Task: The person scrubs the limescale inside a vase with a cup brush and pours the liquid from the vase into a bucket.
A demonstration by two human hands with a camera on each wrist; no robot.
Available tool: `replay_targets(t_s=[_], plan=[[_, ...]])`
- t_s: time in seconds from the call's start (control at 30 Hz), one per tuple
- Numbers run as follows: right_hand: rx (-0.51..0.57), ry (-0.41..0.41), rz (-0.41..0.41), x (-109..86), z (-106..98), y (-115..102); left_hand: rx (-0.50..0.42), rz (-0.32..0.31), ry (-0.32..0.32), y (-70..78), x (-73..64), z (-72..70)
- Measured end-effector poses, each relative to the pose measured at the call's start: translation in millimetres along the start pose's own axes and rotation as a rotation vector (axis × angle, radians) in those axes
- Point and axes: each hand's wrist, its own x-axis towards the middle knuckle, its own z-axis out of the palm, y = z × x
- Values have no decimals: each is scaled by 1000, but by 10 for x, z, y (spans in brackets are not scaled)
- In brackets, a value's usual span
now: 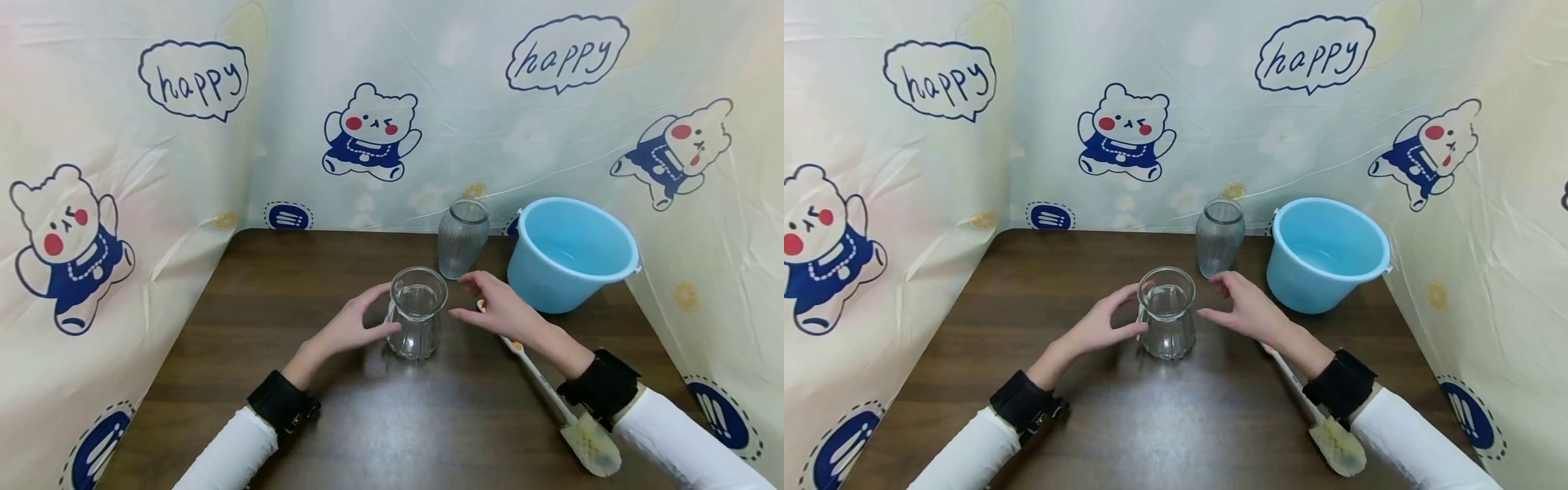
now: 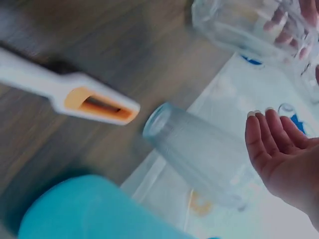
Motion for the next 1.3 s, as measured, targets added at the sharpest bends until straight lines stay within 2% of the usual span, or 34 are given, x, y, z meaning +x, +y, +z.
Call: replay_targets(t_s=[0.13, 0.23, 0.33, 0.4, 0.5, 0.63, 0.77, 0.9, 1.3], plan=[[95, -37, -24, 53, 85, -110, 111, 19, 46, -33, -107, -224], [166, -40, -60, 90, 200, -137, 248, 16, 99, -63, -169, -373], [239, -9, -93, 126, 336, -132, 399, 12, 137, -128, -204, -500], [283, 17, -107, 145, 419, -118, 494, 17, 150, -199, -200, -565], [316, 42, -87, 156, 547, -102, 614, 2, 152, -317, -213, -632], [342, 74, -52, 168, 684, -114, 726, -31, 137, -443, -262, -670], [406, 110, -33, 190, 736, -203, 774, -50, 119, -476, -305, -675], [472, 106, -20, 234, 805, -229, 784, -61, 116, -483, -341, -669], [442, 148, -39, 276, 891, -227, 773, -50, 113, -586, -395, -631]])
